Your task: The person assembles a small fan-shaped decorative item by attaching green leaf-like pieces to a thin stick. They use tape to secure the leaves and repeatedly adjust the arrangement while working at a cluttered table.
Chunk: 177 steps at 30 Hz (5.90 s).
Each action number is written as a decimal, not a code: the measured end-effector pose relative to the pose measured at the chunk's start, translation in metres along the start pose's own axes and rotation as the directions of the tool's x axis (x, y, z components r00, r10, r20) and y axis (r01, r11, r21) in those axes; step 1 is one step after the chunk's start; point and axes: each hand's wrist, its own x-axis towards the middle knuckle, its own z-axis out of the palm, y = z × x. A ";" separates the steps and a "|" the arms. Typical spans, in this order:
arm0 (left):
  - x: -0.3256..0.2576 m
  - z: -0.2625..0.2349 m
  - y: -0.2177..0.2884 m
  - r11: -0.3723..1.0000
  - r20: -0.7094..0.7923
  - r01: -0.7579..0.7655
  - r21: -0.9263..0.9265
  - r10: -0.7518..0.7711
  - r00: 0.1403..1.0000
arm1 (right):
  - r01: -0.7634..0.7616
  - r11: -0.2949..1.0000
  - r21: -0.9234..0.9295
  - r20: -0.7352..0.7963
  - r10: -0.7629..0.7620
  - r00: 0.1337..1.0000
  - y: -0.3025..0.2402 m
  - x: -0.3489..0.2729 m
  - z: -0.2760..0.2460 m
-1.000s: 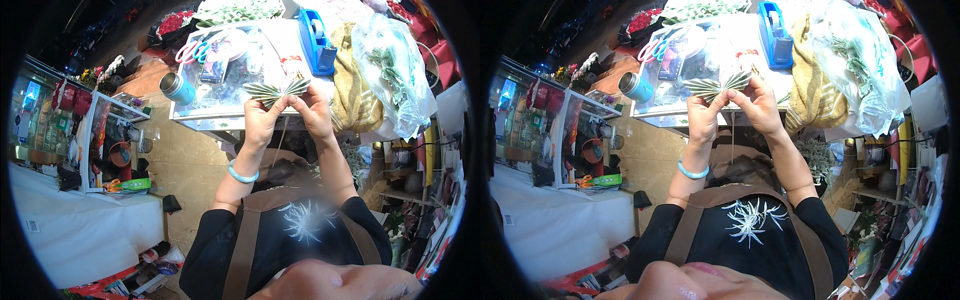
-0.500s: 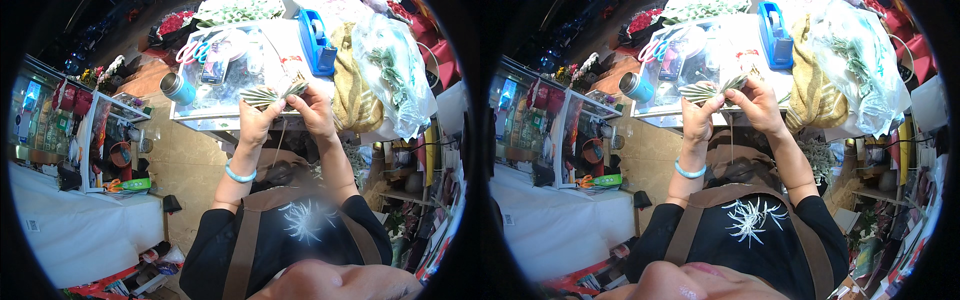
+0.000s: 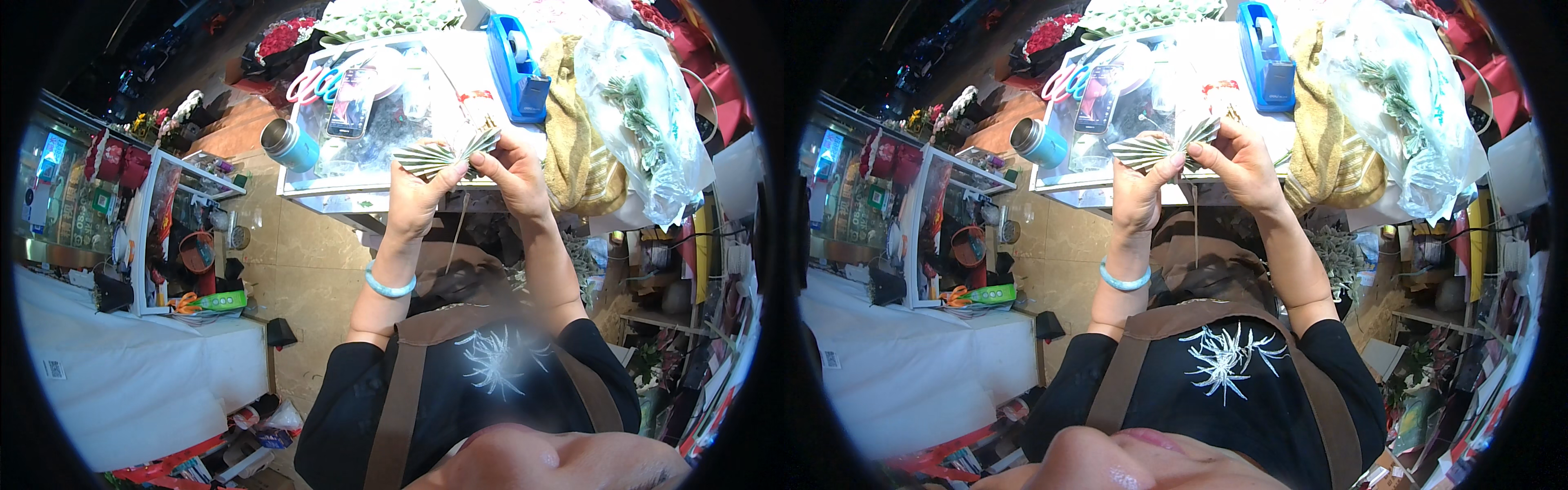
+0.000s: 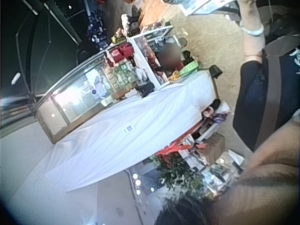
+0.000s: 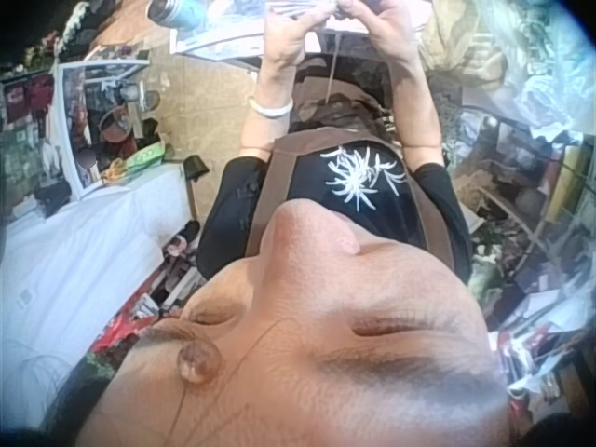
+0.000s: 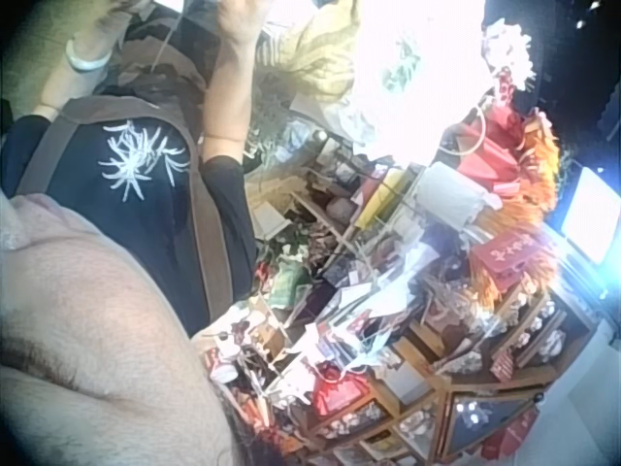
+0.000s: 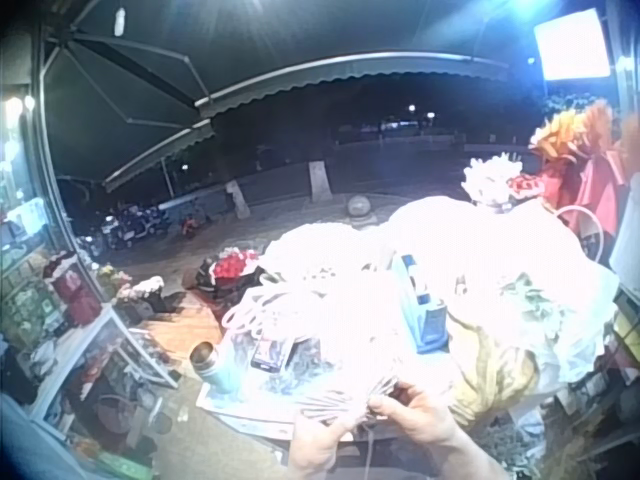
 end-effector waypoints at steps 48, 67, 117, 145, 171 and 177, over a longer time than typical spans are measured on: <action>-0.005 -0.013 -0.020 0.992 -0.176 -0.056 -0.113 0.036 0.984 | -0.060 0.996 -0.062 -0.127 0.052 0.991 0.012 -0.001 0.003; -0.007 0.014 -0.051 0.943 -0.454 -0.243 -0.228 0.117 0.883 | 0.008 1.000 -0.008 -0.335 -0.011 0.942 0.041 -0.008 0.036; -0.001 -0.041 -0.018 0.989 -0.097 0.088 -0.120 -0.100 0.990 | -0.224 0.974 -0.030 -0.025 0.223 0.974 0.052 -0.021 0.007; -0.019 -0.039 -0.042 0.992 -0.195 -0.012 -0.129 -0.013 0.981 | -0.230 0.941 -0.249 0.058 0.252 0.966 0.038 -0.035 0.014; 0.076 -0.137 -0.007 0.433 -0.033 -0.107 0.895 0.304 0.952 | -0.179 0.732 -0.657 -0.503 -0.249 0.828 -0.022 -0.163 -0.042; 0.122 -0.155 -0.012 0.208 -0.059 0.031 0.978 0.129 0.990 | -0.139 0.641 -0.755 -0.438 -0.335 0.834 -0.021 -0.158 -0.038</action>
